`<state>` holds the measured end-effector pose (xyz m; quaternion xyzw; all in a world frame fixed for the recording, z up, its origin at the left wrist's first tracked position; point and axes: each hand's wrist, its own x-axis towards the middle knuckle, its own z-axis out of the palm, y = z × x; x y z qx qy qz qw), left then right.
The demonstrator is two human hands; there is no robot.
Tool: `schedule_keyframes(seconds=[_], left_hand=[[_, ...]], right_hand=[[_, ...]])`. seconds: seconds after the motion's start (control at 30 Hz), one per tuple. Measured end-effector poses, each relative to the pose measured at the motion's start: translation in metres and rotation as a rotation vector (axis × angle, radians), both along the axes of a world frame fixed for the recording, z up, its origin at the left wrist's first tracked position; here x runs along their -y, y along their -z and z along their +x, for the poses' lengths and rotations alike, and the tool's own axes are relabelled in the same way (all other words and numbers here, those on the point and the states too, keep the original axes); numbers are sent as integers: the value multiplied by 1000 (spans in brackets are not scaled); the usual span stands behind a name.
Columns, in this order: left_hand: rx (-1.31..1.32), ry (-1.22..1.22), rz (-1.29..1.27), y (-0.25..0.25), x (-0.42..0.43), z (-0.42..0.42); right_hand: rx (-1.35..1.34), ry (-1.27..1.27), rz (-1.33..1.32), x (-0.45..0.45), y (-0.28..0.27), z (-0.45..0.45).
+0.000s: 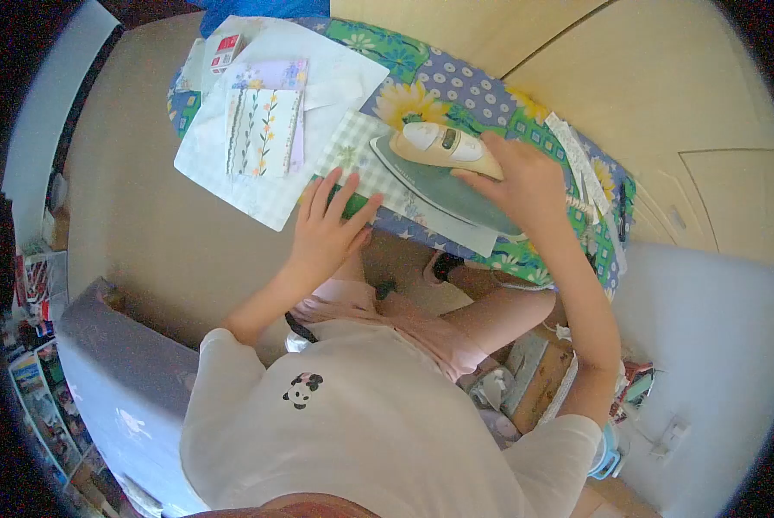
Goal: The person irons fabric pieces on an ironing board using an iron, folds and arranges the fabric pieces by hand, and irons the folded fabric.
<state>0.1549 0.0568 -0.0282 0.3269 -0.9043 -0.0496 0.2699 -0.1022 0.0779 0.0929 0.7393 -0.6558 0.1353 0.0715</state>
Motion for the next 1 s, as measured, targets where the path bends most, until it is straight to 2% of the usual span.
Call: schedule_keyframes(seconds=[0.4, 0.6, 0.77, 0.9, 1.0], left_hand=[[-36, -11, -30, 3, 0, -1], [-33, -22, -47, 4, -1, -2], [-61, -23, -43, 7, -2, -4], [-53, -16, -41, 6, -2, -4], [-42, -11, -37, 3, -1, -3]], right_hand=[[-50, -149, -95, 20, 3, 15], [-43, -103, -87, 27, 4, 26], [-100, 81, -63, 32, 1, 36], [-62, 42, -126, 32, 6, 31], [-33, -6, -70, 33, 4, 29]])
